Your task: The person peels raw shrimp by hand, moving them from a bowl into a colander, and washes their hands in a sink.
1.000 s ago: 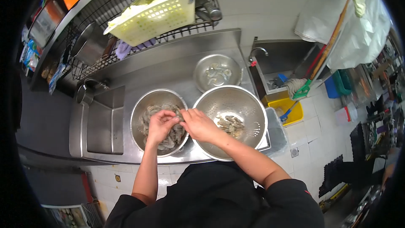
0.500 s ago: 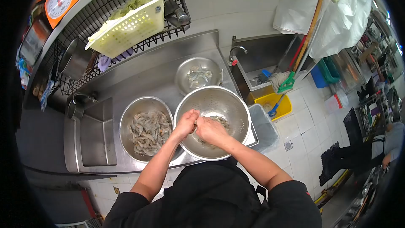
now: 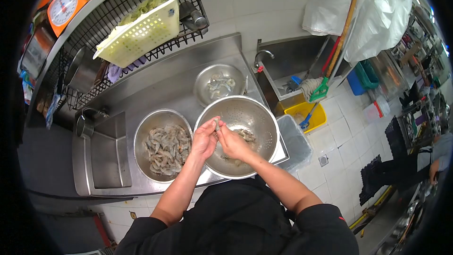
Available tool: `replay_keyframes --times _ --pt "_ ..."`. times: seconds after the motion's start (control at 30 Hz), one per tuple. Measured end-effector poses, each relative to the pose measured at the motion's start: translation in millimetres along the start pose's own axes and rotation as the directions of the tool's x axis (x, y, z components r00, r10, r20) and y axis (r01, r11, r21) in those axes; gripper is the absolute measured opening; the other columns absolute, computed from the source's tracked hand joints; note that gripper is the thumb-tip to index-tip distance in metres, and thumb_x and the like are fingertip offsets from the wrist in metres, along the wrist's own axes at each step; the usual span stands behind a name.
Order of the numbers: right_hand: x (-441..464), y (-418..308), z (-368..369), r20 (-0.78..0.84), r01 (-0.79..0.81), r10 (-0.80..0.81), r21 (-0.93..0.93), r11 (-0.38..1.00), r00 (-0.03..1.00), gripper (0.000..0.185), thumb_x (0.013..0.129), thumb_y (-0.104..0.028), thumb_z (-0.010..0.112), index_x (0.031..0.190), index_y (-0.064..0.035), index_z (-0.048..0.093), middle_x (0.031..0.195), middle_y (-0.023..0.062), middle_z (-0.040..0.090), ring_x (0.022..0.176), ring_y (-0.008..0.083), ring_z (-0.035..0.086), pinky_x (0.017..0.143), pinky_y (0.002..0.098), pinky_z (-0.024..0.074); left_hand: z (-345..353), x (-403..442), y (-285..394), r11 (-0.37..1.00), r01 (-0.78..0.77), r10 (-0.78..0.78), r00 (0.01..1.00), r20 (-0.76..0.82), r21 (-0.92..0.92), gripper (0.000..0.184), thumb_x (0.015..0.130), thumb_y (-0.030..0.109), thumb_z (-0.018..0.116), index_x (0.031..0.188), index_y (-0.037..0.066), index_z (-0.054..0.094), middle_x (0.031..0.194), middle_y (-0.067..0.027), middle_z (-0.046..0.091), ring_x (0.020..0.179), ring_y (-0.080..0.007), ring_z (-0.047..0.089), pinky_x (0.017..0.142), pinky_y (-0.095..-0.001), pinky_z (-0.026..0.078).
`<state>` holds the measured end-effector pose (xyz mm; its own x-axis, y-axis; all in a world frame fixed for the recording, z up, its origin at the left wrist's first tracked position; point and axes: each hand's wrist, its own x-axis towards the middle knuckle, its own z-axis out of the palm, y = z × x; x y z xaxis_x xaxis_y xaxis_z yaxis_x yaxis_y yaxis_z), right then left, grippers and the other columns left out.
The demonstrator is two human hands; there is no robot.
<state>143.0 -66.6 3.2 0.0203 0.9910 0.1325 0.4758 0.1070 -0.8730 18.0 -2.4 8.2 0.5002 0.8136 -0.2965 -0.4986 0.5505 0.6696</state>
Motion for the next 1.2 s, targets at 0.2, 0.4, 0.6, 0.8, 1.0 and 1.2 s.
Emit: replay_keyframes --times 0.2,0.4,0.6,0.8,1.0,1.2 --pt "-1.4 -11.3 1.4 -0.046 0.019 -0.021 -0.035 0.999 0.999 0.024 0.096 -0.020 0.047 0.102 0.0034 0.049 0.083 0.0311 0.061 0.079 0.0496 0.060 0.068 0.0545 0.0466 -12.9 3.8 -1.9 0.997 0.014 -0.016 0.999 -0.029 -0.077 0.023 0.094 0.004 0.055 0.116 -0.002 0.058 0.099 -0.0125 0.065 0.097 -0.0232 0.063 0.089 -0.0339 0.051" --pt "-3.5 -5.7 -9.6 0.007 0.029 -0.028 -0.109 0.994 1.000 0.021 0.091 -0.016 0.052 0.090 0.0044 0.052 0.077 0.0302 0.061 0.075 0.0479 0.061 0.066 0.0545 0.0459 -7.4 2.1 -3.5 0.996 0.060 -0.070 0.988 -0.138 -0.072 0.019 0.094 0.005 0.056 0.111 -0.001 0.057 0.097 -0.0124 0.065 0.092 -0.0233 0.063 0.082 -0.0364 0.052" --pt "-18.6 -0.9 -18.4 0.095 0.009 0.013 -0.235 0.972 0.995 0.025 0.091 -0.020 0.052 0.087 0.0042 0.058 0.078 0.0283 0.062 0.074 0.0461 0.061 0.068 0.0530 0.0477 -15.5 11.7 -7.9 1.000 -0.014 0.011 0.990 -0.138 -0.018 0.019 0.095 0.008 0.056 0.112 0.000 0.058 0.096 -0.0112 0.065 0.090 -0.0227 0.064 0.079 -0.0364 0.053" --pt "-25.3 11.7 -32.6 0.232 -0.113 0.351 -0.668 0.735 0.907 0.028 0.093 -0.024 0.051 0.099 0.0013 0.064 0.090 0.0248 0.066 0.086 0.0405 0.065 0.076 0.0463 0.0499 3.8 2.3 12.6 0.940 0.167 -0.125 0.980 -0.153 0.297 0.029 0.094 0.007 0.056 0.122 -0.002 0.055 0.097 -0.0104 0.066 0.087 -0.0203 0.066 0.078 -0.0298 0.054" --pt "2.2 -13.0 -41.1 -0.082 -0.116 0.120 0.056 0.992 0.989 0.018 0.092 -0.012 0.055 0.094 0.0036 0.064 0.091 0.0252 0.066 0.088 0.0386 0.065 0.076 0.0438 0.0499 2.0 -0.5 -4.8 0.862 0.012 -0.037 0.999 0.039 0.506 0.033 0.093 -0.001 0.049 0.125 -0.008 0.053 0.101 -0.0129 0.068 0.082 -0.0143 0.066 0.078 -0.0258 0.053" --pt "11.2 -10.5 -41.2 -0.048 0.021 -0.024 -0.063 0.998 0.999 0.014 0.091 -0.005 0.053 0.092 0.0054 0.061 0.086 0.0244 0.063 0.082 0.0422 0.062 0.072 0.0458 0.0487 10.3 -10.0 -3.2 0.765 -0.063 0.100 0.995 -0.021 0.641 0.025 0.092 -0.001 0.055 0.114 -0.010 0.060 0.084 -0.0103 0.069 0.075 -0.0120 0.065 0.072 -0.0250 0.052"
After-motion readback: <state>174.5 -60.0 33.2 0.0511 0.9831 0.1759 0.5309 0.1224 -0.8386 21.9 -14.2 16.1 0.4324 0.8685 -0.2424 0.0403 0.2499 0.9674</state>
